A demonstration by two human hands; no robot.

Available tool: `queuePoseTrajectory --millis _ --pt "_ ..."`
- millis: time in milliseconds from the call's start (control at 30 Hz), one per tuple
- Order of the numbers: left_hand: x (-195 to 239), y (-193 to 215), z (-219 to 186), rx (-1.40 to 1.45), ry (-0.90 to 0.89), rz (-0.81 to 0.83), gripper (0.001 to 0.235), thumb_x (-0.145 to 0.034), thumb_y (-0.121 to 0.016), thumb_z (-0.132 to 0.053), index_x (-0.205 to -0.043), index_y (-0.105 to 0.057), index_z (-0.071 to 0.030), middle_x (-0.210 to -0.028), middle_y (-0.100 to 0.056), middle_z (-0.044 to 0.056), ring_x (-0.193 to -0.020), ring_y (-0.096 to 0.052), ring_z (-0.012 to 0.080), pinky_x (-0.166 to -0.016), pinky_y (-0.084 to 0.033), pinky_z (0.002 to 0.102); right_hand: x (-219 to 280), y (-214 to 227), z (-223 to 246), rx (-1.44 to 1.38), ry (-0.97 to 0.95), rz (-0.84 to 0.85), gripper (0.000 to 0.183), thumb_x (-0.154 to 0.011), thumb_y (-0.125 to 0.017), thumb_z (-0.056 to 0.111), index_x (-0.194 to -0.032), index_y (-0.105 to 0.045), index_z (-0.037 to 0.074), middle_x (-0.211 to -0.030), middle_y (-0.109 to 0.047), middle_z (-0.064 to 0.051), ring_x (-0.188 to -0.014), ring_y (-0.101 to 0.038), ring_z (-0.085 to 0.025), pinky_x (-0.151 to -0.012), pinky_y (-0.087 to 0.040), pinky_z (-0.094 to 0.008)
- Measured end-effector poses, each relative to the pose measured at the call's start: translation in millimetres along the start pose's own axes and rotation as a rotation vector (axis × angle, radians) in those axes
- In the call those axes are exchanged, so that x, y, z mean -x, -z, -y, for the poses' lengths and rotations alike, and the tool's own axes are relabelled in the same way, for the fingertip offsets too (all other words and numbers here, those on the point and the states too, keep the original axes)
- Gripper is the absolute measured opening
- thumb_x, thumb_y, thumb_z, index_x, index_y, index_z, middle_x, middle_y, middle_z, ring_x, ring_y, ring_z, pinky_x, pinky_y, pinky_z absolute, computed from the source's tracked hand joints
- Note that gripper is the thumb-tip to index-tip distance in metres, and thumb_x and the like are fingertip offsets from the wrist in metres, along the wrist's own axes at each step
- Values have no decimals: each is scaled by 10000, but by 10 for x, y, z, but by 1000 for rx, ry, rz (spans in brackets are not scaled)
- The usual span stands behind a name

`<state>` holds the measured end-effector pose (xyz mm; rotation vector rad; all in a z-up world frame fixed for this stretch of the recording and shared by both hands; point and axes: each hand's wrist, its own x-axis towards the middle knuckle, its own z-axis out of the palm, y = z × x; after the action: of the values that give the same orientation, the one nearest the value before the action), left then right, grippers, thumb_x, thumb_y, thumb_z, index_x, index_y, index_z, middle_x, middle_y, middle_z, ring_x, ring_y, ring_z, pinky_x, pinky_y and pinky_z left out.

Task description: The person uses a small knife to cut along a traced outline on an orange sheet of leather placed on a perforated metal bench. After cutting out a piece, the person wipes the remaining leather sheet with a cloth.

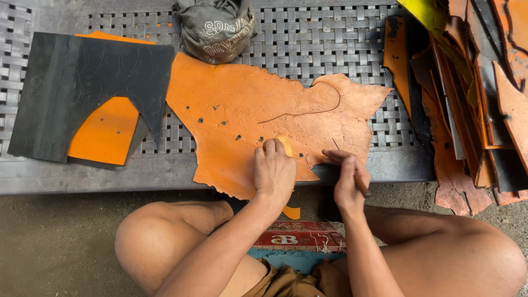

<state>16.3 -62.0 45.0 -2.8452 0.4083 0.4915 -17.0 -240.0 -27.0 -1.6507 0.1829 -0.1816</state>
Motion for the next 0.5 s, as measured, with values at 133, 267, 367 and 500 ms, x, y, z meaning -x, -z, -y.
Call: queuePoseTrajectory --millis 133,267,367,500 --pt "-74 -117 -46 136 12 -14 221 -883 -610 -157 -956 -808 -90 -1444 -552 252 -1074 -669 265 -837 -516 390 -154 135 -4 -189 -32 17 549 -1121 -384 477 -1289 -621 10 -985 -698 -141 -833 -674 -186 -812 -552 -321" --pt "-118 -244 -4 198 -63 -3 250 -902 -577 -140 -973 -809 -79 -1421 -543 275 -1152 -675 260 -702 -575 387 -554 -32 126 -186 -60 142 470 -1097 -470 390 -1097 -660 -39 -969 -702 -136 -851 -699 -194 -821 -576 -323" --pt "-109 -239 -25 229 -63 74 258 -933 -563 -132 -1000 -803 -64 -1459 -499 312 -1124 -701 265 -684 -591 382 -918 -377 228 -46 -129 293 409 -1054 -548 332 -963 -708 -33 -881 -735 -120 -807 -710 -167 -767 -576 -300" --pt "-126 -135 -109 144 -98 102 237 -919 -589 -135 -949 -815 -73 -1346 -566 322 -1317 -563 353 -631 -586 398 -1253 -748 316 162 -244 502 437 -1018 -585 340 -794 -712 -12 -674 -719 -90 -612 -691 -150 -587 -546 -296"
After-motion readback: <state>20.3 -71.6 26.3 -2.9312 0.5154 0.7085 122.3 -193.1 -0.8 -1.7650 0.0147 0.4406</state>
